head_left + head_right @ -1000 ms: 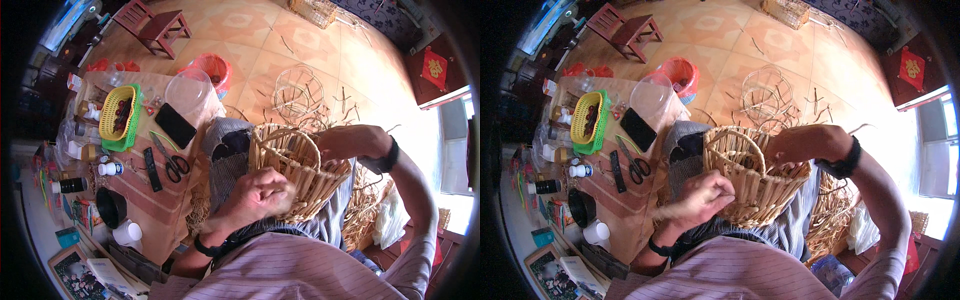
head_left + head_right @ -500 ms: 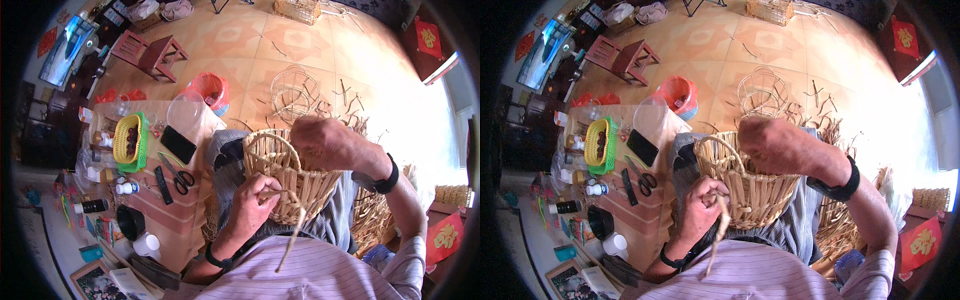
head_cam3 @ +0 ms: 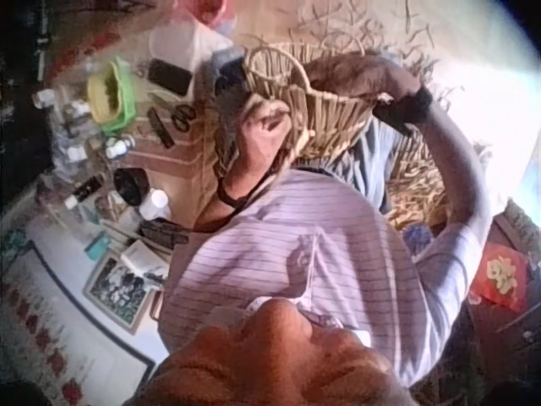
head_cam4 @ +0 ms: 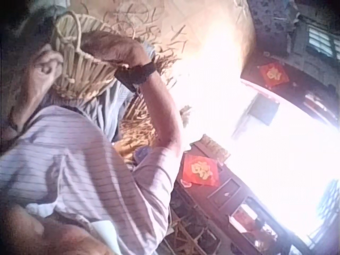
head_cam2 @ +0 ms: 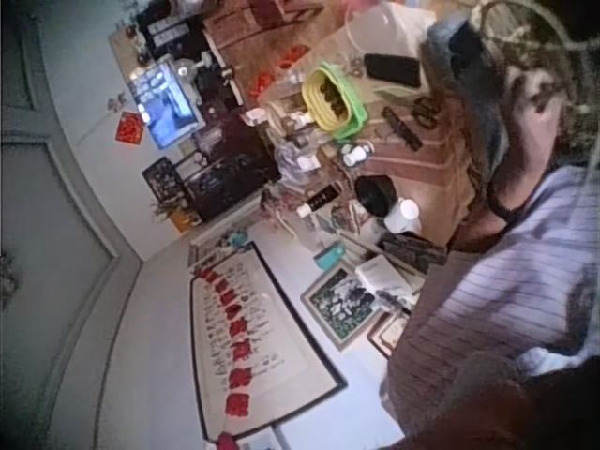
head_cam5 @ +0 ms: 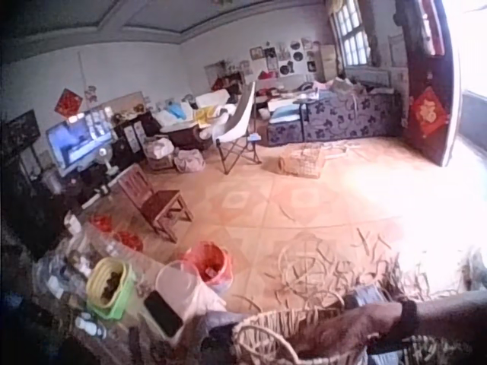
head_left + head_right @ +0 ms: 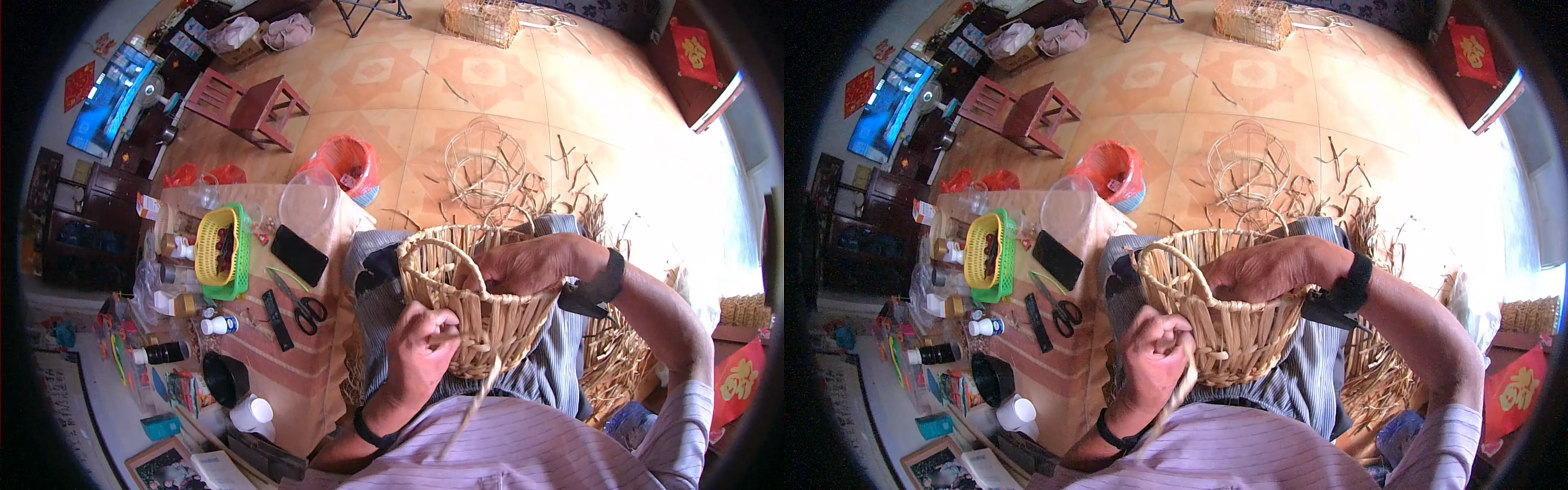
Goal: Weaving a basket using straw or thin wood strips by hand.
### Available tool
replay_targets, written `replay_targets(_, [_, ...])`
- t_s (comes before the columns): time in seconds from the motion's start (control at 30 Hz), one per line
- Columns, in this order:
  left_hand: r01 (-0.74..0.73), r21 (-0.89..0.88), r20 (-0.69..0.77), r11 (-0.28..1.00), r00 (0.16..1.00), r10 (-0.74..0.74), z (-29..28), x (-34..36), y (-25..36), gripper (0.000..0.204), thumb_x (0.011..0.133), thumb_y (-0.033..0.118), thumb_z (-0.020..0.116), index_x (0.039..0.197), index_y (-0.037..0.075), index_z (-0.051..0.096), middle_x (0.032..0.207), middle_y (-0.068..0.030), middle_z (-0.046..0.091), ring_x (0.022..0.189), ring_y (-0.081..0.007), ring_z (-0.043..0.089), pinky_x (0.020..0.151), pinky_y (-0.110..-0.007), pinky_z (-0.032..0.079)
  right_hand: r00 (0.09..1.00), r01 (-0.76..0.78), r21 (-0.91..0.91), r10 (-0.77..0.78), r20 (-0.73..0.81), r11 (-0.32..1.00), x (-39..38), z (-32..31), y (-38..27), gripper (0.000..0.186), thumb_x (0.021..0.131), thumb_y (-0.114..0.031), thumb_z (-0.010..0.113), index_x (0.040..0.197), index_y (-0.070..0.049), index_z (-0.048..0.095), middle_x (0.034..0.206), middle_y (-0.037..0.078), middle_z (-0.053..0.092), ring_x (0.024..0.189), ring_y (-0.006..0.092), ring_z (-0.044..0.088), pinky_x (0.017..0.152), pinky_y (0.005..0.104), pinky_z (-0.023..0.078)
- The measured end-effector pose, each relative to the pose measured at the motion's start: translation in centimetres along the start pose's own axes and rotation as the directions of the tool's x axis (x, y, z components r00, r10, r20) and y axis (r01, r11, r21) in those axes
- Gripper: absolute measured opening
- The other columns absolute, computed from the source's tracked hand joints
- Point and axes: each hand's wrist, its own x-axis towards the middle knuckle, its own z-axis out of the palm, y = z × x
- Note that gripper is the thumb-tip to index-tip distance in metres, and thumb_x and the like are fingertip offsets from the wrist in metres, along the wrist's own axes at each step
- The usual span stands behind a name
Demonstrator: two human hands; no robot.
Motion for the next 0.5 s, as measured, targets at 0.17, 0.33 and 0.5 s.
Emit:
replay_targets(0.17, [-0.105,0.035,0.044,0.994,0.994,0.103,-1.1,0.0,0.0,0.037,0.068,-0.008,0.084,0.101,0.005,0.072,0.094,-0.0086,0.061,0.083,-0.0263,0.067,0.072,-0.037,0.055,0.994,-0.109,0.100,0.106,0.039,0.989,0.4,0.7,1.2,0.041,0.097,-0.029,0.068,0.125,0.001,0.062,0.118,0.017,0.071,0.108,0.0189,0.062,0.097,0.0375,0.051])
replay_targets(0.33, [-0.155,0.009,0.068,0.988,0.986,0.154,-1.4,0.0,-0.4,0.038,0.070,-0.007,0.084,0.105,0.004,0.074,0.095,-0.0084,0.060,0.084,-0.0252,0.067,0.071,-0.036,0.055,0.987,-0.023,0.102,0.038,-0.157,0.995,0.5,2.3,3.0,0.047,0.094,-0.033,0.072,0.126,-0.001,0.063,0.120,0.018,0.070,0.109,0.0210,0.064,0.097,0.0395,0.051])
replay_targets(0.5, [-0.239,0.066,0.137,0.969,0.964,0.229,-2.0,0.4,-0.5,0.037,0.072,-0.006,0.083,0.107,0.002,0.074,0.095,-0.0083,0.060,0.083,-0.0242,0.067,0.069,-0.035,0.055,0.993,0.013,0.038,-0.008,-0.121,0.999,-0.3,2.1,2.1,0.047,0.094,-0.034,0.071,0.130,-0.003,0.064,0.124,0.017,0.065,0.120,0.0267,0.061,0.104,0.0383,0.047])
